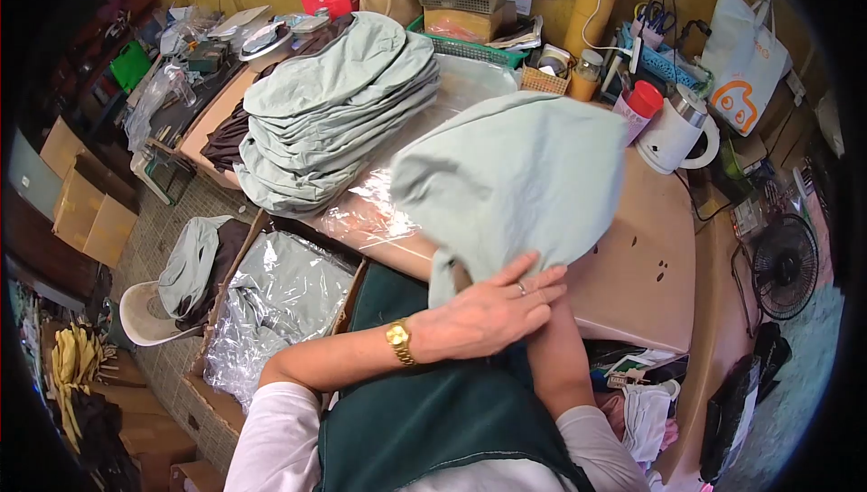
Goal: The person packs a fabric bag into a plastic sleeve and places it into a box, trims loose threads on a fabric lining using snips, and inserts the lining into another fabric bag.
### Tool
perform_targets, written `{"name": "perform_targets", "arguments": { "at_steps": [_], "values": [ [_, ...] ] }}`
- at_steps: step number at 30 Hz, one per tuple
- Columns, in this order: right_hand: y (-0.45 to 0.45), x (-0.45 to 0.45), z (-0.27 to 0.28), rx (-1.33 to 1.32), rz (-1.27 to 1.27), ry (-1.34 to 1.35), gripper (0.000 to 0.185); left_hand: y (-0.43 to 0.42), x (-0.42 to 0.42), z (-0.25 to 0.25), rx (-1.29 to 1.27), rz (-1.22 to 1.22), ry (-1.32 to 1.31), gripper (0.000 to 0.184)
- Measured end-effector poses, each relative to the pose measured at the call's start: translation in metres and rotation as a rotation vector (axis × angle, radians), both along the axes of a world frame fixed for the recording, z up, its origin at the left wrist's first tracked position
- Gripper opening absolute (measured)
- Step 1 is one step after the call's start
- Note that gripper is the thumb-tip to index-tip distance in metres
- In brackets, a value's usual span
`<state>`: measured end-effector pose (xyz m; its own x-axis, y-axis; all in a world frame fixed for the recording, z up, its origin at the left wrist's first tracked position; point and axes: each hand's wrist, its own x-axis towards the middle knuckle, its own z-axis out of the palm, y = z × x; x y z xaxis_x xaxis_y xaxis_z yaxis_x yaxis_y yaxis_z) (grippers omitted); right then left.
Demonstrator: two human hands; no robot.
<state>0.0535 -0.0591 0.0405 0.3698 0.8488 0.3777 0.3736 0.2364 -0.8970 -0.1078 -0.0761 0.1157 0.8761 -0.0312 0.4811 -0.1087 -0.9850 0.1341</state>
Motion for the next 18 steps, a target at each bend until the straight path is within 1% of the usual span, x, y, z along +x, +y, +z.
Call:
{"name": "perform_targets", "arguments": {
  "at_steps": [1, 2, 3, 4, 6, 7, 8, 9, 10, 12, 14, 15, 17, 18],
  "values": [
    [0.004, 0.004, 0.000, 0.036, -0.077, -0.083, 0.040, 0.002, -0.010, 0.007, 0.002, 0.094, -0.009, 0.014],
    [0.009, 0.010, 0.000, 0.075, -0.147, -0.152, 0.041, 0.003, -0.015, 0.012, 0.007, 0.187, -0.021, 0.019],
    [0.011, 0.013, -0.001, 0.105, -0.207, -0.207, 0.041, 0.001, -0.015, -0.010, -0.184, 0.276, -0.299, 0.019],
    [0.016, 0.017, -0.001, 0.136, -0.266, -0.258, 0.042, -0.006, -0.017, -0.020, -0.184, 0.276, -0.299, 0.019],
    [0.021, 0.016, -0.006, 0.196, -0.358, -0.329, 0.042, -0.014, -0.021, -0.035, -0.552, 0.114, -0.081, 0.028],
    [0.023, 0.017, -0.009, 0.222, -0.403, -0.365, 0.043, -0.012, -0.013, -0.041, -0.591, 0.079, 0.001, 0.031],
    [0.027, 0.019, -0.010, 0.244, -0.447, -0.403, 0.043, -0.005, -0.006, -0.053, -0.598, 0.076, 0.004, 0.031],
    [0.030, 0.023, -0.012, 0.267, -0.484, -0.437, 0.044, 0.008, 0.001, -0.065, -0.579, 0.184, -0.181, 0.033],
    [0.034, 0.029, -0.013, 0.285, -0.521, -0.470, 0.044, 0.022, 0.007, -0.064, -0.551, 0.292, -0.366, 0.036],
    [0.037, 0.042, -0.015, 0.308, -0.575, -0.543, 0.045, 0.053, 0.003, -0.054, -0.349, 0.437, -0.444, 0.039],
    [0.031, 0.062, -0.020, 0.304, -0.591, -0.625, 0.046, 0.073, -0.007, -0.041, -0.140, 0.682, -0.449, 0.050],
    [0.025, 0.072, -0.022, 0.299, -0.579, -0.671, 0.046, 0.076, -0.012, -0.033, -0.141, 0.681, -0.450, 0.050],
    [0.011, 0.085, -0.015, 0.242, -0.534, -0.751, 0.047, 0.079, -0.017, -0.019, -0.001, 0.838, -0.455, 0.048],
    [0.003, 0.080, 0.004, 0.127, -0.512, -0.792, 0.048, 0.076, -0.016, -0.021, -0.006, 0.841, -0.452, 0.048]
  ]
}}
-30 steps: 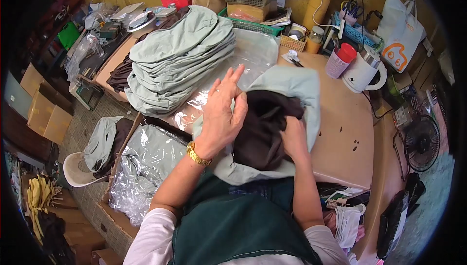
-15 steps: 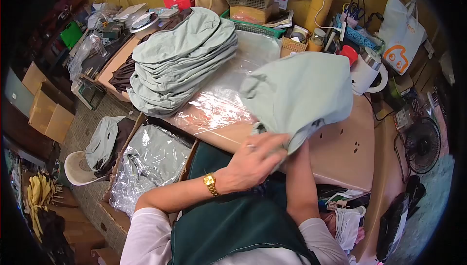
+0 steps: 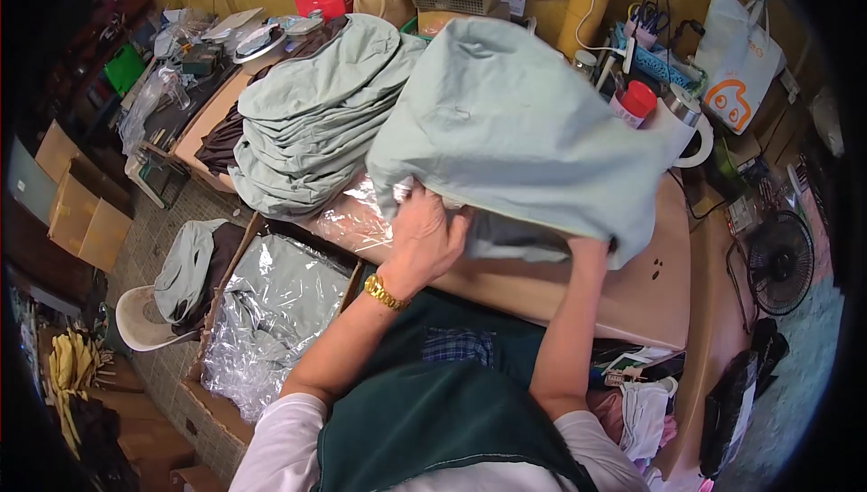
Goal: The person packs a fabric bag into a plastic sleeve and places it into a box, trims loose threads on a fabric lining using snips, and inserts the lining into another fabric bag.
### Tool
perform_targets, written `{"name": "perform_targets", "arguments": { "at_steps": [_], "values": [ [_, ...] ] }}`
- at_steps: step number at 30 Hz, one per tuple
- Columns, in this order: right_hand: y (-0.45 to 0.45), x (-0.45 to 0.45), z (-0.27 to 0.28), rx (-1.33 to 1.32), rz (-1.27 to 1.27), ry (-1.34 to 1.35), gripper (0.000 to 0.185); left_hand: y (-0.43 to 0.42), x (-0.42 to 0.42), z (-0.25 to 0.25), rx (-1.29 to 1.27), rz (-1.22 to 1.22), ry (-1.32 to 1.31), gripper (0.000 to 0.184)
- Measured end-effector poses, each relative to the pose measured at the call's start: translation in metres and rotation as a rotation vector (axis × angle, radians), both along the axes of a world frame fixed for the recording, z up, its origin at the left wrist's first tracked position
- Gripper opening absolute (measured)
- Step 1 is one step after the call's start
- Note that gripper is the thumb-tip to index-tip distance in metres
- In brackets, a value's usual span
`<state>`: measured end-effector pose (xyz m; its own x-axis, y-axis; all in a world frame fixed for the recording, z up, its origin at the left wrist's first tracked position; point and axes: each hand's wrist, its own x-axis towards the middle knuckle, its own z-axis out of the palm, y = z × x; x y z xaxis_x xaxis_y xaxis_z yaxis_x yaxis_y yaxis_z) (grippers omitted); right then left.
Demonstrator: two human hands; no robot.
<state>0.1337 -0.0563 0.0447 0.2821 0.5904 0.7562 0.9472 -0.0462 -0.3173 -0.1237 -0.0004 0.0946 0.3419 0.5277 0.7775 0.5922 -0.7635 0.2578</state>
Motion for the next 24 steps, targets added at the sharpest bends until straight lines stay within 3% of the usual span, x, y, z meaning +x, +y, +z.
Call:
{"name": "perform_targets", "arguments": {
  "at_steps": [2, 3, 6, 7, 8, 9, 10, 12, 14, 16, 18, 20, 21, 23, 24],
  "values": [
    [-0.014, -0.010, 0.033, -0.343, -0.077, -0.036, 0.050, -0.009, 0.001, -0.007, -0.606, -0.053, 0.174, 0.046],
    [-0.011, -0.005, 0.022, -0.165, -0.127, 0.020, 0.045, -0.012, -0.004, -0.010, -0.506, -0.054, 0.271, 0.052],
    [-0.010, 0.022, 0.007, -0.056, -0.069, 0.039, 0.044, -0.024, -0.008, -0.002, -0.519, -0.085, 0.421, 0.051],
    [-0.013, 0.021, 0.011, -0.027, -0.052, 0.051, 0.044, -0.020, -0.008, -0.003, -0.708, -0.108, 0.718, 0.052],
    [-0.013, 0.010, 0.046, -0.333, -0.087, 0.083, 0.045, -0.026, -0.011, -0.001, -0.718, -0.114, 0.726, 0.052],
    [-0.010, 0.006, 0.067, -0.623, -0.120, 0.111, 0.045, -0.029, -0.013, 0.009, -0.469, -0.112, 0.541, 0.052],
    [-0.009, 0.010, 0.065, -0.613, -0.124, 0.107, 0.045, -0.029, -0.013, 0.022, -0.217, -0.107, 0.347, 0.052],
    [-0.020, 0.011, 0.052, -0.469, -0.071, -0.128, 0.045, -0.030, -0.015, 0.038, -0.251, -0.099, 0.313, 0.052],
    [-0.023, 0.016, 0.057, -0.821, 0.048, 0.156, 0.042, -0.034, -0.020, 0.043, -0.380, -0.081, 0.497, 0.053],
    [-0.018, -0.003, 0.069, -0.865, 0.079, 0.187, 0.041, -0.034, -0.018, 0.053, -0.367, -0.055, 0.452, 0.052],
    [-0.037, -0.045, 0.112, -1.040, 0.306, 0.237, 0.035, -0.035, -0.021, 0.058, -0.458, -0.014, 0.517, 0.046],
    [-0.063, -0.064, 0.114, -0.976, 0.537, -0.034, 0.023, -0.023, -0.030, 0.060, -0.395, 0.014, 0.574, 0.043],
    [-0.075, -0.064, 0.108, -0.980, 0.540, -0.035, 0.023, -0.014, -0.035, 0.062, -0.323, 0.037, 0.627, 0.040],
    [-0.096, -0.060, 0.100, -0.946, 0.543, -0.477, 0.016, -0.001, -0.045, 0.077, -0.228, -0.043, 0.660, 0.034],
    [-0.096, -0.055, 0.105, -0.946, 0.538, -0.475, 0.016, 0.003, -0.048, 0.089, -0.222, -0.102, 0.687, 0.033]
  ]
}}
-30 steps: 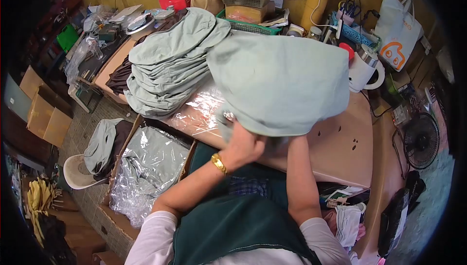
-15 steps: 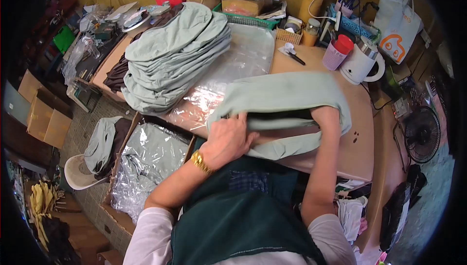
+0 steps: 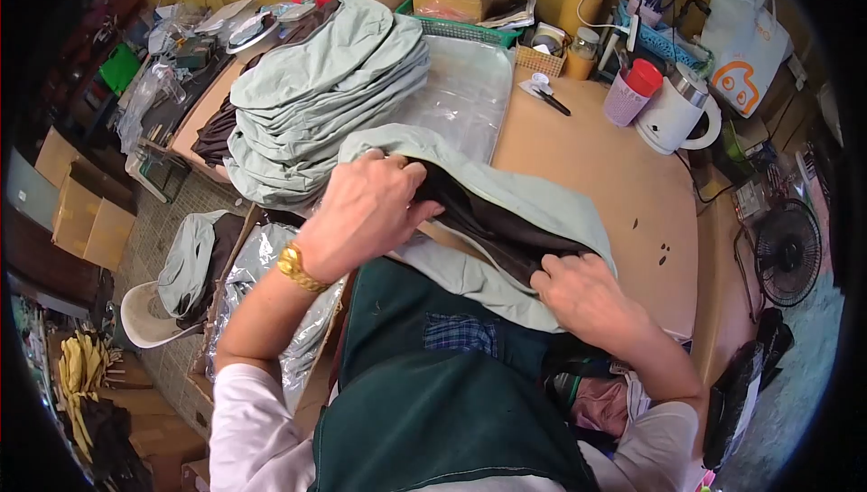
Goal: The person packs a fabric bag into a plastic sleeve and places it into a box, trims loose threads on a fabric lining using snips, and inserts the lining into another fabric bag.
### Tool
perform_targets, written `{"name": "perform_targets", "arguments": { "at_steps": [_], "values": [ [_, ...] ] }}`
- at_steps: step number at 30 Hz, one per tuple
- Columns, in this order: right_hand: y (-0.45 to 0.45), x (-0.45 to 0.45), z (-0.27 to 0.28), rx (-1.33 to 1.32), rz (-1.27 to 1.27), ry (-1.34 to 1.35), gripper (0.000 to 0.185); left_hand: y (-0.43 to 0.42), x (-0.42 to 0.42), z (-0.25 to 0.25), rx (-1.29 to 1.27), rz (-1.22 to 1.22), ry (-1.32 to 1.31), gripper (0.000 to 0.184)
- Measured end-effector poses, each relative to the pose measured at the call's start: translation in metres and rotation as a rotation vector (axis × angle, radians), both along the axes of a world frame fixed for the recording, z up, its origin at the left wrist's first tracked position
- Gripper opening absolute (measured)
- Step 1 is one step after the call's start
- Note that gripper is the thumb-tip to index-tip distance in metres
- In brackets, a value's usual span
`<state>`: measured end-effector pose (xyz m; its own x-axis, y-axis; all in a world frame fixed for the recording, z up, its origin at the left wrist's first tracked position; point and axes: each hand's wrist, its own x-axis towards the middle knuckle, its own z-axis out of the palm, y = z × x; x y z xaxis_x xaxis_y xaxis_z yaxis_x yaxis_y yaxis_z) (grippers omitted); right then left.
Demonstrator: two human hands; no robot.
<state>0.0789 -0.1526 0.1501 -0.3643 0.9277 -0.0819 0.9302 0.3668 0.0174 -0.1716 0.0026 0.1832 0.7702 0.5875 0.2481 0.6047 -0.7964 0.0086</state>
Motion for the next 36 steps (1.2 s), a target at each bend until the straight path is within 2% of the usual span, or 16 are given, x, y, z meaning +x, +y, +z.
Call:
{"name": "perform_targets", "arguments": {
  "at_steps": [3, 7, 8, 10, 16, 18, 19, 20, 21, 23, 24, 25, 27, 29, 30, 36],
  "values": [
    [-0.003, 0.025, 0.039, -0.147, 0.316, 0.547, 0.012, 0.012, -0.012, 0.020, -0.099, -0.367, -0.106, 0.037],
    [-0.022, 0.063, 0.099, -0.088, 0.108, 0.669, 0.012, -0.001, -0.024, 0.052, -0.319, -0.568, -0.109, 0.036],
    [-0.025, 0.060, 0.109, -0.086, 0.109, 0.669, 0.012, -0.007, -0.025, 0.057, -0.317, -0.568, -0.108, 0.036],
    [-0.031, 0.055, 0.122, 0.034, -0.157, 0.147, 0.015, -0.020, -0.026, 0.077, -0.103, -0.460, 0.027, 0.036],
    [-0.019, 0.071, 0.130, -0.463, -0.186, 0.130, 0.016, -0.021, -0.016, 0.083, -0.509, -0.997, 0.134, 0.049],
    [-0.016, 0.058, 0.131, 0.590, -0.312, 0.115, 0.020, -0.027, -0.013, 0.092, -0.482, -0.595, 0.494, 0.054],
    [-0.005, 0.051, 0.127, 1.074, -0.281, -0.118, 0.024, -0.033, -0.008, 0.096, -0.217, -0.366, 0.248, 0.055],
    [-0.006, 0.054, 0.123, 1.073, -0.280, -0.119, 0.024, -0.026, -0.004, 0.097, -0.040, -0.300, 0.156, 0.056],
    [-0.011, 0.059, 0.120, 0.568, -0.257, -0.085, 0.024, -0.019, 0.000, 0.097, 0.121, -0.215, 0.064, 0.058],
    [-0.007, 0.063, 0.113, -0.675, -0.150, 0.297, 0.027, -0.020, -0.006, 0.104, -0.292, -0.230, 0.526, 0.061],
    [0.001, 0.051, 0.114, -0.938, -0.056, 0.219, 0.025, -0.023, -0.006, 0.105, -0.559, -0.382, 0.755, 0.063],
    [-0.001, 0.051, 0.119, -0.456, -0.068, 0.119, 0.026, -0.018, -0.006, 0.104, -0.551, -0.378, 0.749, 0.063],
    [0.002, 0.058, 0.115, 0.375, -0.182, -0.102, 0.034, -0.006, -0.010, 0.091, 0.166, -0.148, 0.279, 0.070],
    [0.009, 0.071, 0.111, 0.750, -0.280, -0.246, 0.040, 0.000, -0.012, 0.097, 0.633, 0.020, 0.048, 0.078],
    [0.005, 0.072, 0.111, 0.757, -0.262, -0.199, 0.042, 0.000, -0.012, 0.105, 0.750, 0.065, 0.066, 0.080],
    [-0.012, 0.050, 0.064, 0.482, -0.378, -0.183, 0.037, -0.034, 0.003, 0.026, 0.243, 0.039, 0.147, 0.080]
  ]
}}
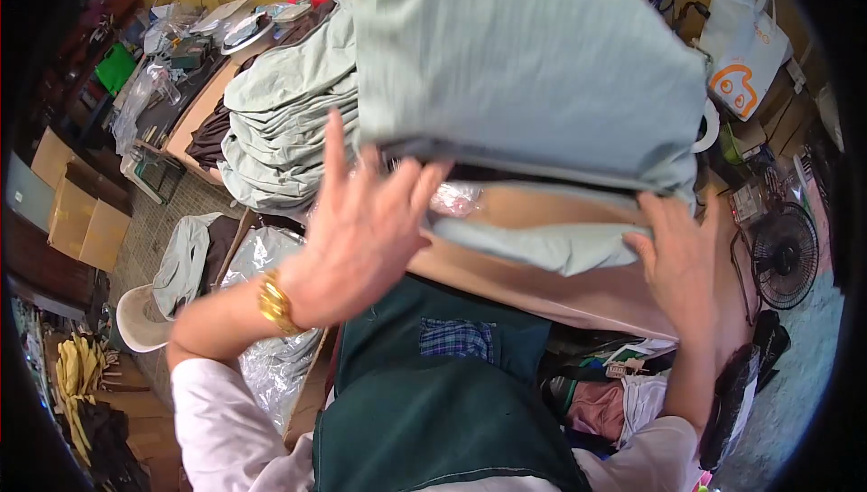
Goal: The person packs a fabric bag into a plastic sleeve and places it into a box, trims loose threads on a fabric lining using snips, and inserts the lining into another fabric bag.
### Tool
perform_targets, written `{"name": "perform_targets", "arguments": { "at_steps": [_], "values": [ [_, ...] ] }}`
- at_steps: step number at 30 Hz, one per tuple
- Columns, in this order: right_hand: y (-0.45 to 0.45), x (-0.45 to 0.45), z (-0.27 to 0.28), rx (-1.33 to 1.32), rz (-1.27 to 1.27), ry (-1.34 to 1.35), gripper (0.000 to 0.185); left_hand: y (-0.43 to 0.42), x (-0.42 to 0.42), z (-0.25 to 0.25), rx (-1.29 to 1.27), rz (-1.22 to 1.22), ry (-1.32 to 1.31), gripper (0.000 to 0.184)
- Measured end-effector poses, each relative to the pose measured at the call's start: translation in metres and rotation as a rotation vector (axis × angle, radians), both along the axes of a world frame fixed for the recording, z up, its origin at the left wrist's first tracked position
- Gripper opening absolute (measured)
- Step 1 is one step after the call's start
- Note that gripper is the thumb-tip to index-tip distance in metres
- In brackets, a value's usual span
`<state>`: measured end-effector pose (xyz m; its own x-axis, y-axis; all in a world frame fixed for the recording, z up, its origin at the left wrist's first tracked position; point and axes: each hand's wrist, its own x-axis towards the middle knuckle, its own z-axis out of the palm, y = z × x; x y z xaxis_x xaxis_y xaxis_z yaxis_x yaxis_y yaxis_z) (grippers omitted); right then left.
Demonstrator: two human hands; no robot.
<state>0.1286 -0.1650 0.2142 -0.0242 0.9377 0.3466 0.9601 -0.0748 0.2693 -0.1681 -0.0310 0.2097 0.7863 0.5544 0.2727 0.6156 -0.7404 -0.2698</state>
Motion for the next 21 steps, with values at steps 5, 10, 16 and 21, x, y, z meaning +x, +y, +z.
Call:
{"name": "perform_targets", "arguments": {
  "at_steps": [5, 10, 16, 21],
  "values": [
    [-0.009, -0.004, -0.107, -0.076, -0.138, 0.245, 0.024, -0.018, 0.017, -0.117, -0.224, 0.008, 0.012, 0.082],
    [-0.009, -0.039, -0.146, -0.024, -0.179, 0.254, 0.025, -0.019, 0.026, -0.122, -0.672, 0.126, 0.100, 0.081],
    [0.012, -0.085, -0.204, -0.112, 0.119, 0.612, 0.046, -0.026, 0.070, -0.151, -0.754, -0.156, -0.149, 0.065],
    [0.008, -0.093, -0.219, -0.160, 0.046, 0.504, 0.055, -0.020, 0.099, -0.193, -0.711, -0.346, -0.554, 0.050]
  ]
}}
